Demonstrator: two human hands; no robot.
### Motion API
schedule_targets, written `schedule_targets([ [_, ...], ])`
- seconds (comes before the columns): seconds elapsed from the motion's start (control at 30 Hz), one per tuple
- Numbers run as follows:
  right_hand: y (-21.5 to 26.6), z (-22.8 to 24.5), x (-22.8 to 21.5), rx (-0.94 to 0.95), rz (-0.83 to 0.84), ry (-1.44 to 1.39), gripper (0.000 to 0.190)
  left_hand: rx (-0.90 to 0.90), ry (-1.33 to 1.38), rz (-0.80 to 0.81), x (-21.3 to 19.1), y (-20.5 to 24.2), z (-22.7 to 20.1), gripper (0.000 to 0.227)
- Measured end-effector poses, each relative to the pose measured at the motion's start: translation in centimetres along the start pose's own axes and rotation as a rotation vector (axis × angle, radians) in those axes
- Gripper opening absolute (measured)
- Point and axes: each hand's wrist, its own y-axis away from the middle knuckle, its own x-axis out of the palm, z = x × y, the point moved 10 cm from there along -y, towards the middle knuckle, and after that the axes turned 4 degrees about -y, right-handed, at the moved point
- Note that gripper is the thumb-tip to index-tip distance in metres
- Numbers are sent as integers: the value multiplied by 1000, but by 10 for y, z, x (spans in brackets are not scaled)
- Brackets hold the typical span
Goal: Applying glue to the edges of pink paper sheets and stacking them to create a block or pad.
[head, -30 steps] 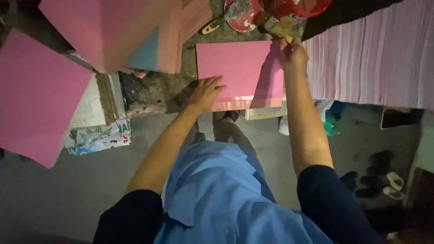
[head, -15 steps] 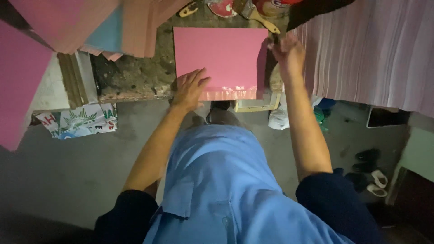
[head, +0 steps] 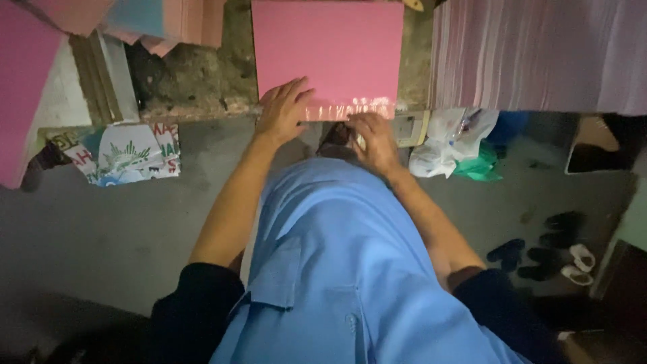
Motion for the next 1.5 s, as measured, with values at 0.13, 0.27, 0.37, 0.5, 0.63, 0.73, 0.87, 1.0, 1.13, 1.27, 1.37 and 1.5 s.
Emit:
schedule_targets([
  [0.13,-16,2,-18,-108,-54,104,42,-12,84,2,9,-1,-1,91],
  [0.27,-42,11,-19,-50,40,80,65,-24,82,0,17,-7,0,91],
  [0.37,-56,17,-3,-79,92,67,80,26,95,-40,26,-12,-3,90],
  [0.5,-61,4,26,-92,161,116,90,48,158,-11,37,-18,-2,84],
  [0.63,-66,20,7,-75,161,-14,73,5,112,-97,-6,-11,-7,76],
  [0.73,-47,27,-21,-175,-79,55,58,-152,103,-17,1,5,3,88],
  [0.87,33,-72,-43,478,-455,100,36,-686,343,-191,0,66,51,60],
  [1.0,100,-153,-15,795,-476,12,48,-1002,405,53,27,114,65,74],
  [1.13,112,-181,17,998,-401,-142,41,-1056,434,150,61,121,63,85],
  [1.27,101,-172,15,952,-389,-105,43,-1081,518,213,50,112,53,86],
  [1.37,97,-163,11,946,-398,-136,43,-1067,574,213,59,117,51,85],
  [1.5,102,-180,20,960,-391,-153,42,-1071,636,177,58,117,52,84],
])
